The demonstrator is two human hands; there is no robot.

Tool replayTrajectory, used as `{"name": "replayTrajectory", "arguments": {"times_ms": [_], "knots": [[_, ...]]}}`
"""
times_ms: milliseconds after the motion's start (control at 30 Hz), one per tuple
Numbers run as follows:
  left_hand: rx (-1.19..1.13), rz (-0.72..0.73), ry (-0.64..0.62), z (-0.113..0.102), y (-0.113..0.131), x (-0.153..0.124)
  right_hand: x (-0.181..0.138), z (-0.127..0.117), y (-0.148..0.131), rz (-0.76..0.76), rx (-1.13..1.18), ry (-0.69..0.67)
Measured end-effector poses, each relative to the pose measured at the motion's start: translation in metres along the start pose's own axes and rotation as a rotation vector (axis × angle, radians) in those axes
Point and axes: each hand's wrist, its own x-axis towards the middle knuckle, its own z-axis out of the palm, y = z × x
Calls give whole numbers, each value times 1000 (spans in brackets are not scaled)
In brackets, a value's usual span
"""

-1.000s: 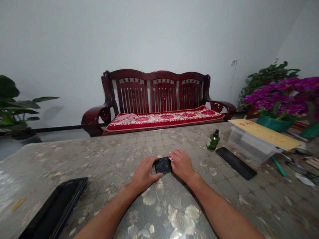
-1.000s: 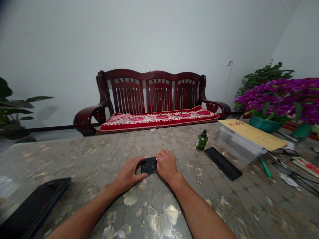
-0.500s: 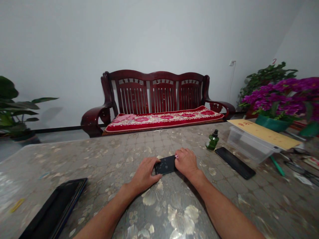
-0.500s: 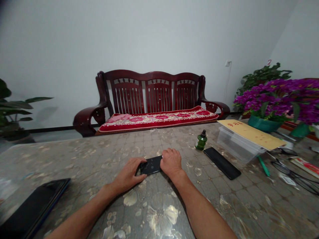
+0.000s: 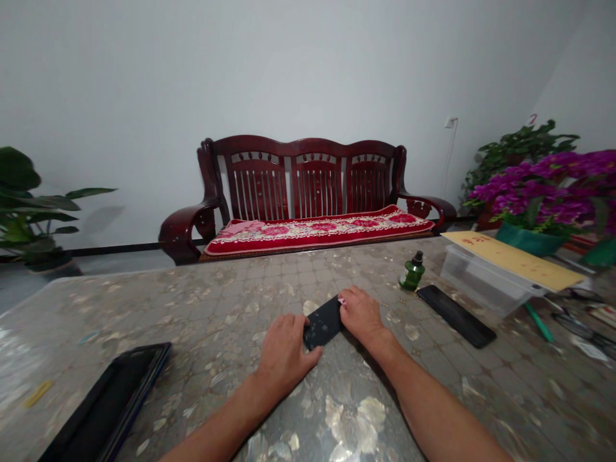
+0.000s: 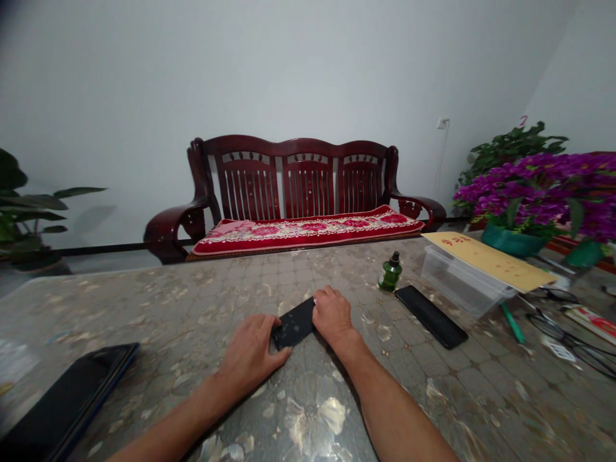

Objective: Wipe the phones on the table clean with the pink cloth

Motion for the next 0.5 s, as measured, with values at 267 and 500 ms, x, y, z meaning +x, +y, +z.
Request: {"name": "replayTrajectory", "arguments": {"times_ms": [267,500], "knots": [[78,103,-101,4,14,-10,3,13,-2,-147,313,17],[-64,306,-150,7,9,-11,4,23,-8,-230,554,26]]}}
